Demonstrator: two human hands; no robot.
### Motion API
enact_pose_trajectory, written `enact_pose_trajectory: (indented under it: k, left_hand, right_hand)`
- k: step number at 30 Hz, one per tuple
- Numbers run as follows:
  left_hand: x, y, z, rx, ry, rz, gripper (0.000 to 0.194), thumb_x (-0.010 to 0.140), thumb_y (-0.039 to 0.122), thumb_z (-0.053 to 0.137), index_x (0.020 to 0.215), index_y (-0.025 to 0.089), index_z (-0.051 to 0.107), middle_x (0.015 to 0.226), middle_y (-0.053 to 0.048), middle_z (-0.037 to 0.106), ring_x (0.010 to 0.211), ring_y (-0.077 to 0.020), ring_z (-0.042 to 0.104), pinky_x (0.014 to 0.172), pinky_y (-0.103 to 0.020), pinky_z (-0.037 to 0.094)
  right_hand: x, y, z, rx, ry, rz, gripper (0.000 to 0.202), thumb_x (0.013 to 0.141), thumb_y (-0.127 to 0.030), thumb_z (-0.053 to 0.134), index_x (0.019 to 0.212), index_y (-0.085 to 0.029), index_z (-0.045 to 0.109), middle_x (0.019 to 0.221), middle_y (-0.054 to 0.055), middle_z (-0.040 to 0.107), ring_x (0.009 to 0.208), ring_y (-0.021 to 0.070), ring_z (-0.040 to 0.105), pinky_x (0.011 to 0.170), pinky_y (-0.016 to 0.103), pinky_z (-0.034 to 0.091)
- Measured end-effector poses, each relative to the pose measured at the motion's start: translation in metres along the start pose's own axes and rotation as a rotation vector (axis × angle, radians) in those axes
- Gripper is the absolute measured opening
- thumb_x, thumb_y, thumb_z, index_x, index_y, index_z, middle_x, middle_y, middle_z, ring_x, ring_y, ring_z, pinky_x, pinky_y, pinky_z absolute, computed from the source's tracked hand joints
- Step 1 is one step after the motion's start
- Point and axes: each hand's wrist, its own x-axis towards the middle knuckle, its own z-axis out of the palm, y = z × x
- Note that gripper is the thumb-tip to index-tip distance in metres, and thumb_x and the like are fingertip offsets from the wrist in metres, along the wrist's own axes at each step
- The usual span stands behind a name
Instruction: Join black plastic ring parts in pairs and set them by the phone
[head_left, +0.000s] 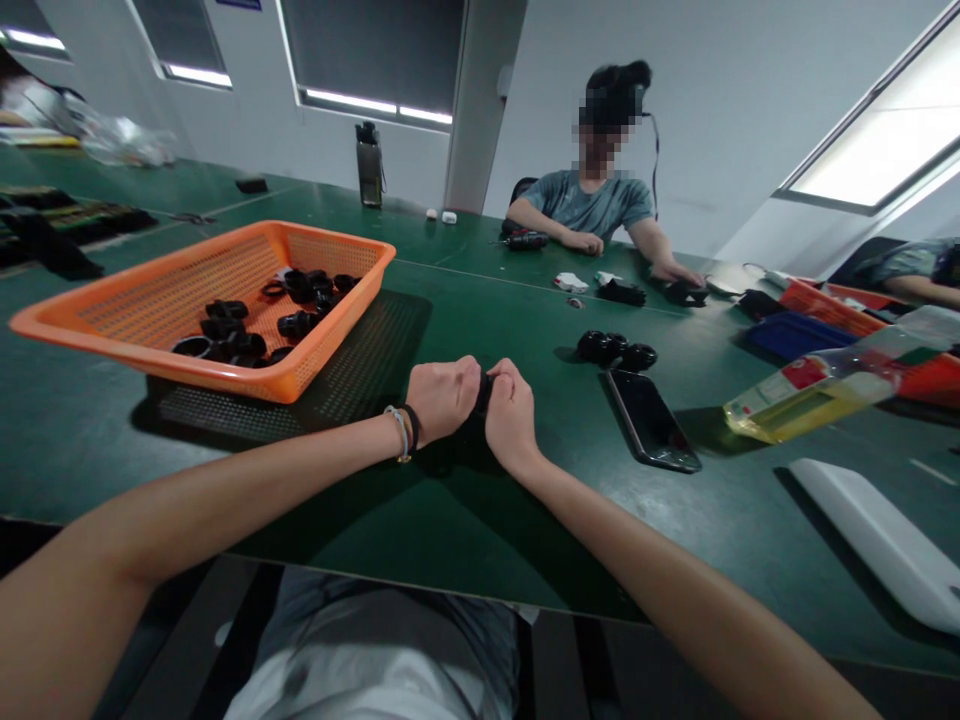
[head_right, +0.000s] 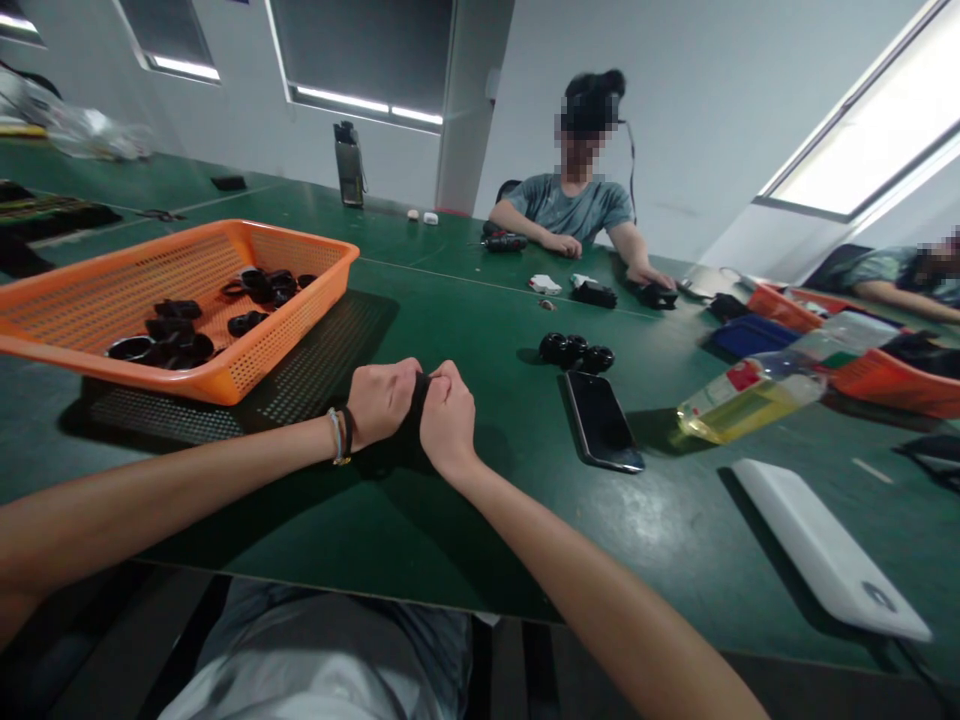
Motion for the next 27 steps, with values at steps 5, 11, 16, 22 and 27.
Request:
enact_pose_trajectory:
  k: [5,11,16,22,27]
  left_hand:
    - [0.002,-0.006,-0.002,0.073,0.016,0.144,0.044,0.089,0.03,0.016,0.077,0.014,0.056,0.061,-0.007,0.06,0.058,-0.0175,0.056,0.054,-0.027,0.033]
    - [0.003,-0.013,-0.003,0.1,0.033,0.249,0.045,0.088,0.035,0.017,0.076,0.015,0.056,0.06,-0.007,0.059,0.058,-0.0175,0.056,0.053,-0.027,0.033]
    - [0.006,-0.015,0.0,-0.058,0.025,0.188,0.037,0.088,0.035,0.022,0.081,0.016,0.054,0.063,-0.004,0.059,0.058,-0.0158,0.056,0.055,-0.025,0.036]
    - [0.013,-0.015,0.011,-0.32,-0.007,-0.016,0.026,0.089,0.036,0.032,0.097,0.017,0.047,0.077,-0.002,0.059,0.067,-0.0159,0.057,0.061,-0.026,0.041]
    - [0.016,-0.021,0.019,-0.559,0.09,-0.04,0.021,0.088,0.032,0.04,0.101,0.016,0.041,0.097,-0.007,0.057,0.082,-0.015,0.057,0.076,-0.029,0.045]
  right_hand:
    - [-0.001,0.006,0.003,0.125,-0.04,0.142,0.023,0.082,-0.024,0.026,0.061,-0.022,0.034,0.056,-0.004,0.035,0.053,0.0122,0.037,0.049,0.024,0.029]
    - [-0.004,0.007,0.005,0.186,-0.053,0.127,0.025,0.085,-0.027,0.025,0.061,-0.022,0.032,0.056,-0.004,0.032,0.052,0.0113,0.034,0.048,0.023,0.029]
    - [0.005,0.009,0.0,0.146,-0.115,0.088,0.025,0.086,-0.029,0.026,0.063,-0.022,0.035,0.058,-0.004,0.037,0.053,0.0112,0.038,0.047,0.021,0.031]
    - [0.025,0.025,-0.012,0.204,-0.232,0.107,0.027,0.086,-0.044,0.033,0.073,-0.022,0.041,0.061,-0.004,0.045,0.054,0.0107,0.047,0.047,0.021,0.038]
    - [0.036,0.04,-0.019,0.246,-0.38,0.068,0.029,0.075,-0.045,0.051,0.087,-0.021,0.041,0.071,-0.003,0.055,0.057,0.0108,0.055,0.055,0.025,0.044]
